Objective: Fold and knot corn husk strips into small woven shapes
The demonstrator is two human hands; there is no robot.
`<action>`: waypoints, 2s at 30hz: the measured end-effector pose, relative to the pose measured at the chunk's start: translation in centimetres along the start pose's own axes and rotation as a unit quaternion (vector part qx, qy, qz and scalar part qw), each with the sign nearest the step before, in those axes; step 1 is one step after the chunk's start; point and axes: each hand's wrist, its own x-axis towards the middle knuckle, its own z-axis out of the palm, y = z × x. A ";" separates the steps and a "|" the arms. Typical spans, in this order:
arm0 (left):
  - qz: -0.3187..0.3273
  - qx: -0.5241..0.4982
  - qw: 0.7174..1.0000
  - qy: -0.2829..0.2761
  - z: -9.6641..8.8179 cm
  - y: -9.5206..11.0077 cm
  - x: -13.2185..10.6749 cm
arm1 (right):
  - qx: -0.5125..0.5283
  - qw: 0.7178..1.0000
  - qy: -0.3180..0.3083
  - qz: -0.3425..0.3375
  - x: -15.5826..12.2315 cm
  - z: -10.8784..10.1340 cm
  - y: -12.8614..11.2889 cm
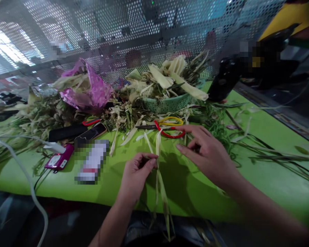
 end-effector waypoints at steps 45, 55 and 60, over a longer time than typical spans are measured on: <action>0.133 0.154 0.978 0.040 0.3 -0.2 -0.8 | 0.106 0.984 -0.141 -0.019 -0.9 4.0 -0.7; 0.136 0.189 0.971 0.050 -0.1 -0.4 -0.6 | 0.079 0.986 -0.137 -0.049 -1.1 3.9 -0.9; 0.025 0.055 0.998 -0.021 -0.4 0.0 -0.6 | 0.067 0.989 -0.119 -0.055 -1.1 4.0 -0.9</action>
